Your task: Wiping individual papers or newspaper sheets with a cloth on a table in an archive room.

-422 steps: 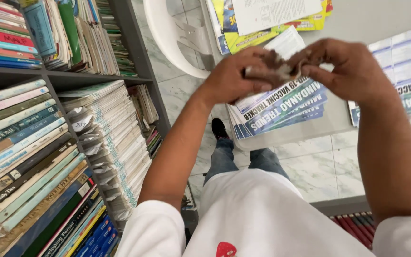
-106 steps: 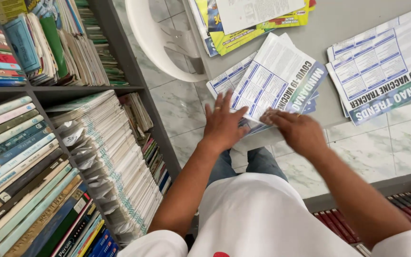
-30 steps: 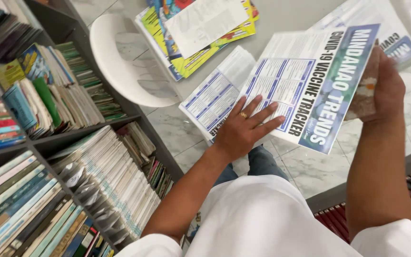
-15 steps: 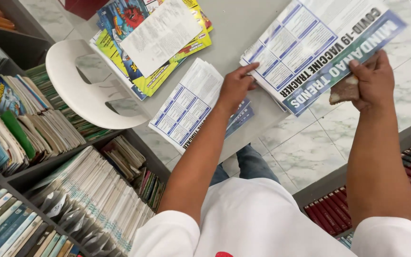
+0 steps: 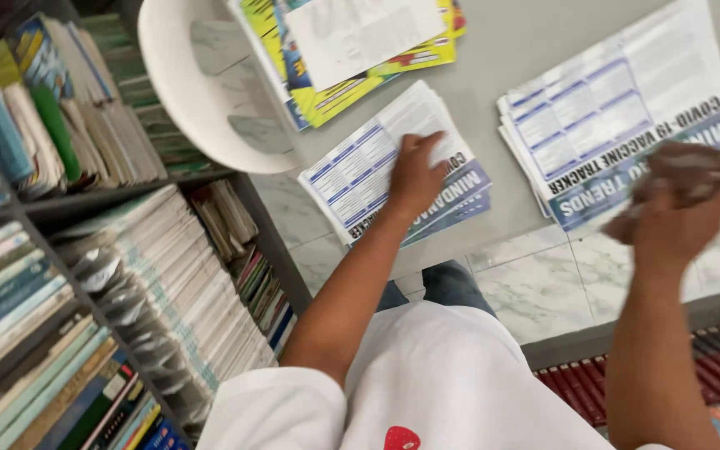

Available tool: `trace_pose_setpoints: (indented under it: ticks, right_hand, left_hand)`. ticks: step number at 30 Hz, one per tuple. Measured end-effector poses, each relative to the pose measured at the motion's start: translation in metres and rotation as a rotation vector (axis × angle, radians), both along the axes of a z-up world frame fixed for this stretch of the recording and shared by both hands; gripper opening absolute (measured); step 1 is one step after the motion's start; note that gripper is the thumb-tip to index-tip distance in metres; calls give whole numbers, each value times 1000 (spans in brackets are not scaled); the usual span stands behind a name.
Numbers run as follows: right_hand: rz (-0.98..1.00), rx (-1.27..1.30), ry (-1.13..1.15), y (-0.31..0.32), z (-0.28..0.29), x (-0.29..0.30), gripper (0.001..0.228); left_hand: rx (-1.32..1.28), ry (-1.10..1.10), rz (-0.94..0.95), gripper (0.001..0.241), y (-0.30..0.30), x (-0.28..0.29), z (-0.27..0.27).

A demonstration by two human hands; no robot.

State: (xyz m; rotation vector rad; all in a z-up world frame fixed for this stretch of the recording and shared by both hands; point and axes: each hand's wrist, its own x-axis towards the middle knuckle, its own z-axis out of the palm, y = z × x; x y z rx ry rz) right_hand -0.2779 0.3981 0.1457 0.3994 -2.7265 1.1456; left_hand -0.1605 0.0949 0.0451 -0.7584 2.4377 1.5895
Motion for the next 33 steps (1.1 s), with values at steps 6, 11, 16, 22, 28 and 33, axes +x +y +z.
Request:
trace_pose_setpoints:
  ticks: [6,11,16,22,28,33]
  right_hand:
    - [364,85,-124,-152,-31,50,39]
    - [507,419,395,-235,-111,62,37]
    - [857,466,345,-261,-139,146,57]
    - [1053,468,248,-184,-165,170,57]
    - [577,599,370,-200,-192,61,55]
    - [483,658,163,-300,-186,97,51]
  left_hand:
    - [-608,-247,326,73,-87,135,-11]
    - [-522,-102,338,96,-107,162,-53]
    - [-563,-119,335,93,-106,163,-59]
    - [-597,-83,313,90,-101,167,-56]
    - [-674,-74,303,90,-100,165,-61]
    - [-449,50,369,76,-111,167,-69]
